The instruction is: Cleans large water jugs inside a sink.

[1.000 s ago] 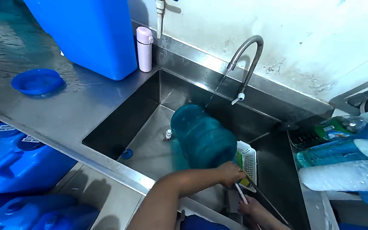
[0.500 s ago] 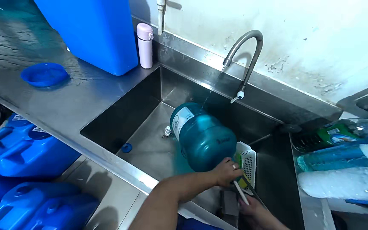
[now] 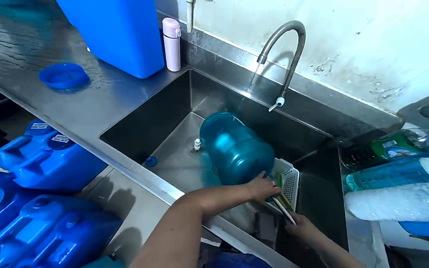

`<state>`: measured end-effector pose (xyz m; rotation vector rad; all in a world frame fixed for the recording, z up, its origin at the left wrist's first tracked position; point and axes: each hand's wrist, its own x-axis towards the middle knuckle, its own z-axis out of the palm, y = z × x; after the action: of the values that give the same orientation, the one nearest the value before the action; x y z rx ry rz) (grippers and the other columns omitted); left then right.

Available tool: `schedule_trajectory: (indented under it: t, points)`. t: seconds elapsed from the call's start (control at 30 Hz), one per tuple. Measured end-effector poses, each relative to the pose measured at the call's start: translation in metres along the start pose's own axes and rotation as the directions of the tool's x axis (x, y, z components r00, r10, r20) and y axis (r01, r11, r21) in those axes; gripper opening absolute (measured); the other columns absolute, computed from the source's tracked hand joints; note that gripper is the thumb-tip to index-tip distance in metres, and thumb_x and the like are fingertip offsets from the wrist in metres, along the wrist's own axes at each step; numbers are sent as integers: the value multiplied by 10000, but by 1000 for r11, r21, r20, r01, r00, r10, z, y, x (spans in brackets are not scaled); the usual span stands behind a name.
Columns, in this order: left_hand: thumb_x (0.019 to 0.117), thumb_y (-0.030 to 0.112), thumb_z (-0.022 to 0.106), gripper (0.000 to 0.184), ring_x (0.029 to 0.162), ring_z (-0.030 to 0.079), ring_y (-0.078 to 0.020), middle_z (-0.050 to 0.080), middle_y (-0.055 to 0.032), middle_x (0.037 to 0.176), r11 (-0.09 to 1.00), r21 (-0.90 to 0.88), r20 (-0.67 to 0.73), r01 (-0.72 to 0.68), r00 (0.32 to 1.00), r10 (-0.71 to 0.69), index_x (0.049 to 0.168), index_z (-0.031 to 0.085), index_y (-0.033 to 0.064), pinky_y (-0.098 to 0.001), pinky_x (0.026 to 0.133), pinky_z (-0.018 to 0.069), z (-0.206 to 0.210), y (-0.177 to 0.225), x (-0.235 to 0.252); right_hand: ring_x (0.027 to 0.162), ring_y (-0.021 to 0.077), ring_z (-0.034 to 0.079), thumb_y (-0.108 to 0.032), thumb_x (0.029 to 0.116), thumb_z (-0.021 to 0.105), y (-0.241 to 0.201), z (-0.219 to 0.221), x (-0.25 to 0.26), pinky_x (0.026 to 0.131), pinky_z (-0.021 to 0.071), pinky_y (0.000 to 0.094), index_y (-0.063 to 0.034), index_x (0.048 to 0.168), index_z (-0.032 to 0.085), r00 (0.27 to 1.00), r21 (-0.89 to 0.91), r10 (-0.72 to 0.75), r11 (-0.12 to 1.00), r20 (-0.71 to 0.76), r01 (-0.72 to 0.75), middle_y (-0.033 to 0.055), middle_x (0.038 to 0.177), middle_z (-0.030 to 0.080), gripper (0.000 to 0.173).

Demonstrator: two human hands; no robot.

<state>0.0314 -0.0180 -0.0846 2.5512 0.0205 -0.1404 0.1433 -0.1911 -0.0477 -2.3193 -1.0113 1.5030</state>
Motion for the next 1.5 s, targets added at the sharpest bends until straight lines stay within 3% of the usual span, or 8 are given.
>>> schedule_trajectory:
  t: [0.23, 0.43, 0.57, 0.73, 1.07, 1.2, 1.4, 1.5]
  points:
    - [732, -36, 839, 639, 1244, 571, -451, 634, -258, 1282, 990, 128, 186, -59, 982, 34, 1324, 600, -7, -661, 1110, 329, -17, -1, -4, 1025, 420, 679, -73, 990, 595, 0, -2, -22, 925, 515, 604, 62, 1308, 580, 999, -358, 12, 933, -51, -30, 290, 1101, 679, 345]
    - [564, -50, 868, 563, 1142, 655, -463, 705, -280, 1143, 984, 14, -605, -178, 782, 150, 1103, 712, -89, -578, 1059, 450, 15, -5, -17, 436, -79, 404, -64, 917, 452, 29, 64, -104, 427, 359, 103, -220, 946, 502, 971, 788, -193, 616, 138, 10, -172, 585, 505, 167]
    - [720, -79, 829, 669, 1292, 550, -456, 630, -255, 1320, 997, 73, 149, -35, 989, 23, 1348, 623, 27, -697, 1151, 260, -46, 5, -25, 652, 191, 541, 72, 919, 609, 24, 35, -95, 648, 481, 389, 120, 1112, 594, 999, 124, -2, 992, -33, 6, 131, 772, 584, 199]
    - [715, -3, 821, 526, 1269, 582, -479, 671, -281, 1255, 991, -103, -568, -81, 823, 8, 1225, 700, -48, -674, 1137, 322, 4, 3, -25, 421, -64, 393, -61, 914, 438, -2, 43, -95, 411, 353, 114, -175, 952, 463, 986, 603, -140, 796, 92, 56, -154, 557, 445, 123]
    - [660, 8, 865, 562, 1235, 597, -463, 680, -271, 1216, 993, -9, -406, -114, 908, 101, 1193, 695, -47, -634, 1096, 366, 0, -3, -9, 421, -14, 409, 3, 898, 476, 15, 42, -85, 416, 376, 157, -117, 931, 450, 996, 392, -84, 915, -37, 92, -103, 545, 430, 127]
    - [870, 98, 761, 377, 1196, 595, -445, 672, -268, 1200, 994, -50, 85, -100, 991, 104, 1218, 681, -23, -666, 1075, 334, -34, 19, -1, 841, 438, 712, -59, 953, 656, 8, -61, -103, 737, 558, 612, 2, 1264, 653, 963, -712, -166, 701, -210, -35, 257, 913, 717, 317]
    - [1089, 162, 459, 345, 934, 598, -160, 677, -178, 1039, 817, -576, -57, 10, 997, -52, 1093, 669, -112, -354, 907, 474, -124, 53, -16, 1192, 352, 552, -266, 1032, 594, -92, -126, -117, 1056, 404, 456, 86, 1246, 545, -89, -914, -921, 357, -378, 194, 257, 1226, 580, 415]
    - [1089, 139, 400, 366, 829, 583, -61, 677, -92, 931, 710, -702, -159, -58, 984, -77, 1008, 670, -94, -292, 835, 491, -127, 27, -22, 682, -42, 564, -186, 1093, 346, -154, -43, -33, 641, 499, 147, -67, 1219, 460, 107, -141, -421, 517, -901, 845, -87, 837, 585, 208]
